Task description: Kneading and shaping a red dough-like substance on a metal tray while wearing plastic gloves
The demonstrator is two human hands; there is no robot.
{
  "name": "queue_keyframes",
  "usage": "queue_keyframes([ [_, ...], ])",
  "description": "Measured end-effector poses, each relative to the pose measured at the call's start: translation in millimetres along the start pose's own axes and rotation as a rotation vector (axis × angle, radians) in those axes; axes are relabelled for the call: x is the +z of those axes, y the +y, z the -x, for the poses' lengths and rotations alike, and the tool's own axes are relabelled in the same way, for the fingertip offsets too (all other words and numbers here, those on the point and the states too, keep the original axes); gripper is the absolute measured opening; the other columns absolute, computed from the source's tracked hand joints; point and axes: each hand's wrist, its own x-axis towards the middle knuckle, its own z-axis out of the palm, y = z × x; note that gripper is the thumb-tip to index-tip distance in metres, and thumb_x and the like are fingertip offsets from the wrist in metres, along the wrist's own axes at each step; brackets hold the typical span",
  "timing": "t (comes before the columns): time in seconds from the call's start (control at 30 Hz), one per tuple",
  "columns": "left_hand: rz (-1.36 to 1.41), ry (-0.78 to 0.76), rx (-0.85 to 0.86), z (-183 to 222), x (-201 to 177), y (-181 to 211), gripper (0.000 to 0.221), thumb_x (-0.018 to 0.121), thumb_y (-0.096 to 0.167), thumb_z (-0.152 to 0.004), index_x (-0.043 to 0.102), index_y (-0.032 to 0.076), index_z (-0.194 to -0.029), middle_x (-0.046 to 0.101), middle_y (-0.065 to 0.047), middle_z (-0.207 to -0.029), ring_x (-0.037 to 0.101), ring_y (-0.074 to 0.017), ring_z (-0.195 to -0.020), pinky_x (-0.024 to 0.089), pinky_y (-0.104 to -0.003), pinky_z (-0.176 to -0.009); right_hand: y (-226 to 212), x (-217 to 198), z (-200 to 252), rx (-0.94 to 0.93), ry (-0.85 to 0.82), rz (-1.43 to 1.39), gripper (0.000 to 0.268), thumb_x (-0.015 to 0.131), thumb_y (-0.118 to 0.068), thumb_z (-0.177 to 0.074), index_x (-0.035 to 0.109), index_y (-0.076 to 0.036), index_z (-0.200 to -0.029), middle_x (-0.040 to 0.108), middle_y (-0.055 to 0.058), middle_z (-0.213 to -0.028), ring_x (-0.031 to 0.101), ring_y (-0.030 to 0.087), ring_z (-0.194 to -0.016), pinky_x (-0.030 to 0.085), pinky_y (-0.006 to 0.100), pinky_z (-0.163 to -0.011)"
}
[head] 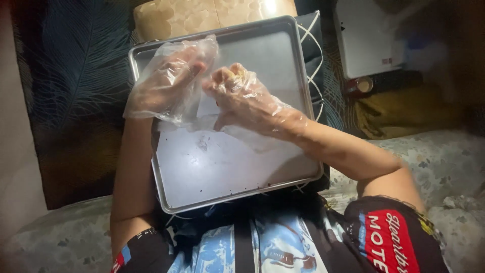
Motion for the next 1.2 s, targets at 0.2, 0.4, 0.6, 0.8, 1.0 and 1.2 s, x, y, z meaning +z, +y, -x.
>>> queue_keyframes([
  [0.2,0.334,-0.263,-0.737,-45,-46,39,0.065,0.042,0.062,-0.106,0.062,0.009,-0.138,0.068,-0.019,-0.130,0.068,-0.0329,-0.108,0.052,-0.048,-0.093,8,11,-11,0.094,-0.151,0.044,0.052,0.085,-0.048,-0.077,0.066,-0.004,-0.096,0.063,0.015,-0.088,0.061,0.034,-0.088,0.050,0.048,-0.078],
  [0.4,0.445,-0.278,-0.893,-69,-66,55,0.079,0.041,0.073,-0.096,0.061,0.007,-0.134,0.070,-0.017,-0.116,0.070,-0.0269,-0.098,0.055,-0.043,-0.088,-3,-11,-13,0.164,-0.176,-0.024,0.064,0.089,-0.046,-0.069,0.066,-0.008,-0.116,0.066,0.010,-0.090,0.060,0.035,-0.095,0.049,0.050,-0.078],
  [0.6,0.473,-0.258,-0.901,-57,-59,50,0.071,0.046,0.069,-0.097,0.065,0.007,-0.127,0.071,-0.013,-0.105,0.069,-0.0247,-0.089,0.056,-0.041,-0.081,-9,-25,18,0.047,0.029,-0.006,0.079,0.086,-0.041,-0.078,0.050,-0.012,-0.143,0.060,0.017,-0.133,0.055,0.036,-0.122,0.049,0.055,-0.097],
  [0.8,0.167,0.097,-0.459,-29,-34,47,0.033,0.062,0.043,-0.113,0.067,0.018,-0.134,0.068,-0.013,-0.125,0.067,-0.0251,-0.111,0.059,-0.038,-0.094,-8,-36,36,0.055,-0.062,-0.004,0.076,0.081,-0.031,-0.082,0.051,-0.012,-0.149,0.054,0.018,-0.142,0.056,0.036,-0.120,0.051,0.049,-0.099],
  [1.0,0.041,0.077,-0.330,-18,-32,48,0.034,0.064,0.040,-0.109,0.068,0.024,-0.139,0.067,-0.017,-0.132,0.066,-0.0301,-0.118,0.059,-0.039,-0.097,-7,-27,0,0.145,-0.154,-0.023,0.066,0.091,-0.036,-0.063,0.066,-0.008,-0.118,0.059,0.021,-0.115,0.057,0.037,-0.106,0.050,0.046,-0.091],
  [1.2,0.358,-0.203,-0.857,-46,-46,50,0.050,0.058,0.052,-0.105,0.064,0.012,-0.134,0.071,-0.015,-0.121,0.069,-0.0270,-0.108,0.057,-0.041,-0.093,-6,-25,-11,0.187,-0.256,-0.039,0.041,0.088,-0.038,-0.068,0.067,-0.008,-0.086,0.064,0.014,-0.092,0.059,0.033,-0.095,0.049,0.044,-0.085],
])
